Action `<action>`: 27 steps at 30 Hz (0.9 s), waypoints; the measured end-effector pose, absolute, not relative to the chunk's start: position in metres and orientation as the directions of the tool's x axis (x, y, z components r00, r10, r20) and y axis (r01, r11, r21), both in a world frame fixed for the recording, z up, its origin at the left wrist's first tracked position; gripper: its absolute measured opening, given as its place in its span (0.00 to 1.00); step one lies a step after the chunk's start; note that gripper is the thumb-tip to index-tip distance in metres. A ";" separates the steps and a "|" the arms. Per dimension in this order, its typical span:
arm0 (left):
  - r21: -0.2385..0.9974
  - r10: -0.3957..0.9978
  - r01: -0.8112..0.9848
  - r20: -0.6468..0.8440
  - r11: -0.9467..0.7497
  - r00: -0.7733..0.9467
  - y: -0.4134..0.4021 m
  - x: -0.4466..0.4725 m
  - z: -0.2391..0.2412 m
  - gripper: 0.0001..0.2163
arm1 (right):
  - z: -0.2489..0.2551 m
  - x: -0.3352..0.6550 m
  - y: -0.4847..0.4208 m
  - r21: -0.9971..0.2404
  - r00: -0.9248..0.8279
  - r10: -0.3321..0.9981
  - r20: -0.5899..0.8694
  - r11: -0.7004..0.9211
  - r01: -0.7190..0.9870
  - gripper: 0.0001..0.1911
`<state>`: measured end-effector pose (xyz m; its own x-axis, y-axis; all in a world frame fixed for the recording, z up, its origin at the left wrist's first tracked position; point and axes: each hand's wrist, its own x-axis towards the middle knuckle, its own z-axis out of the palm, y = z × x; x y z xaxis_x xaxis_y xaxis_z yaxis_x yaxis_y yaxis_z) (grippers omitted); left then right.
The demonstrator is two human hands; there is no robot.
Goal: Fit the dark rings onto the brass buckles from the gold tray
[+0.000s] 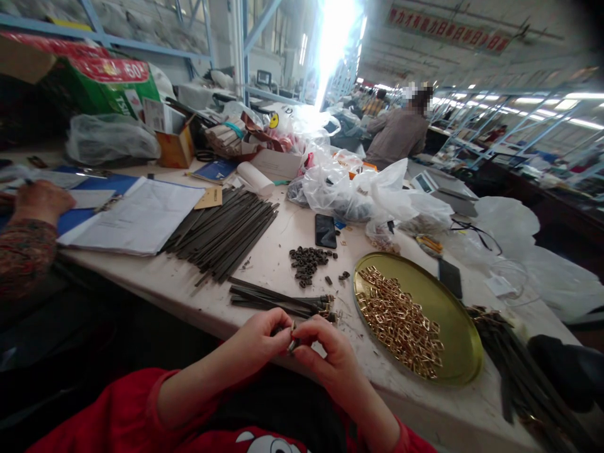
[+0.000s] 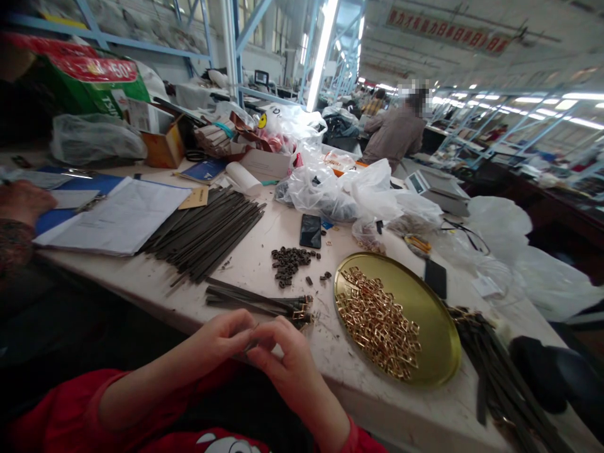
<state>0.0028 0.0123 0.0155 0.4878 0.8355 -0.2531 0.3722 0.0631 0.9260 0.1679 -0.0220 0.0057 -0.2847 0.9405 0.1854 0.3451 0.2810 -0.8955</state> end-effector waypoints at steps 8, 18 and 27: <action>0.913 0.844 0.406 -0.254 0.048 0.472 0.019 0.005 0.005 0.07 | 0.003 0.175 -0.014 -0.742 -0.425 0.890 0.164 0.395 0.542 0.02; 0.904 0.749 0.408 -0.355 0.124 0.559 0.034 0.007 0.014 0.07 | 0.003 0.188 -0.001 -0.963 -0.321 0.911 -0.260 -0.269 0.017 0.08; 0.885 0.780 0.466 -0.293 0.002 0.553 0.041 0.017 0.014 0.07 | -0.010 0.185 0.006 -0.970 -0.056 0.980 -0.193 -0.181 0.165 0.07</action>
<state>0.0172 0.0413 0.0136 0.5531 0.7799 -0.2929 0.4657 0.0021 0.8849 0.1851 0.0061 -0.0095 -0.0558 0.9797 -0.1926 0.1646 -0.1812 -0.9696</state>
